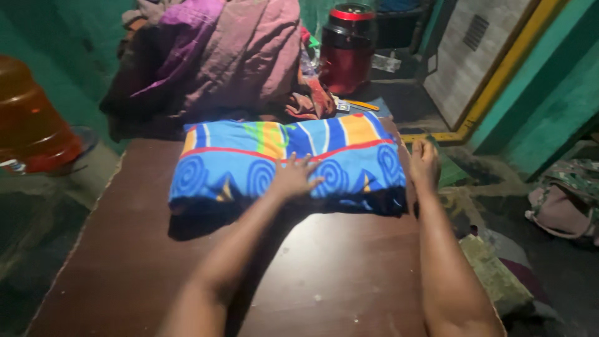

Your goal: The person folds a patterned blue blanket by hand and then unfolds and arranges a large purple and yellow quilt.

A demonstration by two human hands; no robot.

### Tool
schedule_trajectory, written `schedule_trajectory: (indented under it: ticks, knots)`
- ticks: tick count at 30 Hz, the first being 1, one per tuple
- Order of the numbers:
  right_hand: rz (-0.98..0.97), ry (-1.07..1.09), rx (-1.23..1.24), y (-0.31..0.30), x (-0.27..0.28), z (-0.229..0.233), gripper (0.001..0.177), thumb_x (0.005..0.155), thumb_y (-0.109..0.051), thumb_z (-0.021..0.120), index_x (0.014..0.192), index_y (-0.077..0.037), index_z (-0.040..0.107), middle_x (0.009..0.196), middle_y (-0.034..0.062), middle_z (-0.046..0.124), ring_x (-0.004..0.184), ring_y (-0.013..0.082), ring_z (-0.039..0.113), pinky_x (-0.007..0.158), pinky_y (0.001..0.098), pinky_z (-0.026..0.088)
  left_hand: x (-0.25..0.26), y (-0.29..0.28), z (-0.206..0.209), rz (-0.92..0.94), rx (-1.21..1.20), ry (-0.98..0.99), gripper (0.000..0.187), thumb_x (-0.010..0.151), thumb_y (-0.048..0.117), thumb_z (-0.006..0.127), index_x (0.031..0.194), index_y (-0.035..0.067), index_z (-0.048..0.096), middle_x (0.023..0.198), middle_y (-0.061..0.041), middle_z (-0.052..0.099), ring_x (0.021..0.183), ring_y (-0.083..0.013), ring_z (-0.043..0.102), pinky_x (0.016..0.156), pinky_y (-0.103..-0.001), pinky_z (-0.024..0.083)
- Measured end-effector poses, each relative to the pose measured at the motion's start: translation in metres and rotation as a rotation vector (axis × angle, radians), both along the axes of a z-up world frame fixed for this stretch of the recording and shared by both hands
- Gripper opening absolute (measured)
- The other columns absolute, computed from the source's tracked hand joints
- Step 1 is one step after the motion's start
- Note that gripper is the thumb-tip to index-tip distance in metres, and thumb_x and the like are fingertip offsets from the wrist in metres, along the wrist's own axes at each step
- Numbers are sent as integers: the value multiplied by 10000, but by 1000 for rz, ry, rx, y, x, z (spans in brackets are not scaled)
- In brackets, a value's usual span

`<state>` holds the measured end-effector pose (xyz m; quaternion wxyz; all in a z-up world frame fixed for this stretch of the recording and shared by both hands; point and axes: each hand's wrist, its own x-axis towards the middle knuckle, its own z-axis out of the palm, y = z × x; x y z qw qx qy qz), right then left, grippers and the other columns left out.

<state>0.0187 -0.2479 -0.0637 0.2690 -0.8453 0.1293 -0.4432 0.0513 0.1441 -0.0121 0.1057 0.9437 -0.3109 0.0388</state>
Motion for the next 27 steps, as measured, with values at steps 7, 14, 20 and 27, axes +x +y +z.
schedule_trajectory:
  ticks: [7,14,20,27]
  knots:
    - [363,219,-427,169,-9,40,624,958,-539,549,1464,-174,564,1517,198,475,1430,403,365,1092,676,197,-29,-1,-18,-22,-42,-196,742,933,724,423,1565,336,397,1626,-116,357,1475,-509,277,1066,-827,156]
    - [253,526,-391,163,-10,19,689,958,-674,449,1479,-233,542,1600,175,382,1510,359,281,1169,695,92,26,104,-18,262,-45,156,976,798,853,463,1522,199,465,1597,-127,416,1534,-390,248,1207,-567,234]
    - [257,526,-365,164,-10,18,703,948,-690,456,1473,-234,557,1593,181,391,1509,359,278,1176,692,74,-12,218,3,649,1,28,876,832,820,403,1549,319,368,1707,-44,152,1572,-371,35,1051,-876,18]
    - [218,521,-340,164,-16,24,684,961,-674,444,1456,-222,578,1580,170,430,1516,338,311,1192,705,77,-34,283,-38,724,-287,-33,868,878,744,473,1619,334,279,1675,-98,244,1519,-323,229,1168,-713,115]
